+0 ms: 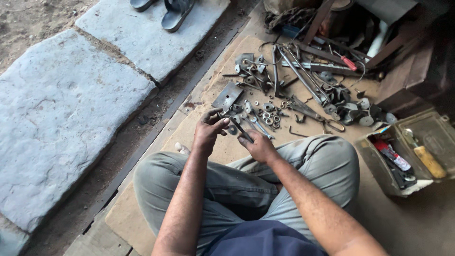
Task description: The person manipulates small metal components and wires using pliers and a screwdriver while sitting on the floor.
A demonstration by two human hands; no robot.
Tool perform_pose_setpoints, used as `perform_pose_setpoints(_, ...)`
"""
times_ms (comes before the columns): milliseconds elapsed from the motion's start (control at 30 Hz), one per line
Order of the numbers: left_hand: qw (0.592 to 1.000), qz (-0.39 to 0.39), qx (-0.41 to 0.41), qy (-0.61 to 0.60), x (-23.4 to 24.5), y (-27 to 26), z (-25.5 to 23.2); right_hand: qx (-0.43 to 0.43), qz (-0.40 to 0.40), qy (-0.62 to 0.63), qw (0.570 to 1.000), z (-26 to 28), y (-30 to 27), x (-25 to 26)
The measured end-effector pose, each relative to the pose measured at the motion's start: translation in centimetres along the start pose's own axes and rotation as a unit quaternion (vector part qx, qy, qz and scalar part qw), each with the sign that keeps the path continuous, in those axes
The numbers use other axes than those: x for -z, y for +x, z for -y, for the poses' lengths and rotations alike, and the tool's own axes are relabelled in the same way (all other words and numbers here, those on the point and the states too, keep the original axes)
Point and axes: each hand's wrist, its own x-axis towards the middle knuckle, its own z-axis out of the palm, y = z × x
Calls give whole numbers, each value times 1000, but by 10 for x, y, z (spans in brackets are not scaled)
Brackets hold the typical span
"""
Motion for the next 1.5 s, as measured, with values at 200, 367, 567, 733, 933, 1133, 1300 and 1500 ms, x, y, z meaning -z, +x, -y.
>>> perform_pose_setpoints(200,999,14,3,51,-7,-6,-2,-72,37,3,997,9,-4,4)
perform_pose_setpoints(367,999,42,26,21,-9,-7,-2,-54,18,-29,998,5,-3,2)
perform_pose_setpoints(567,999,35,22,5,-1,-3,7,-70,15,-2,997,8,-4,5)
perform_pose_setpoints(733,999,-2,32,-4,9,2,19,-132,63,60,987,11,-1,6)
perform_pose_setpoints(933,997,-56,37,36,13,4,17,-220,110,-62,967,-1,4,5)
perform_pose_setpoints(1133,996,-53,45,50,10,6,8,-119,189,-309,924,-10,11,-11)
perform_pose_setpoints(1300,999,-42,29,7,6,-2,2,-157,288,-305,894,-5,39,-22)
perform_pose_setpoints(1500,995,-59,68,-48,1,-4,-4,-278,105,-308,904,-69,65,-3)
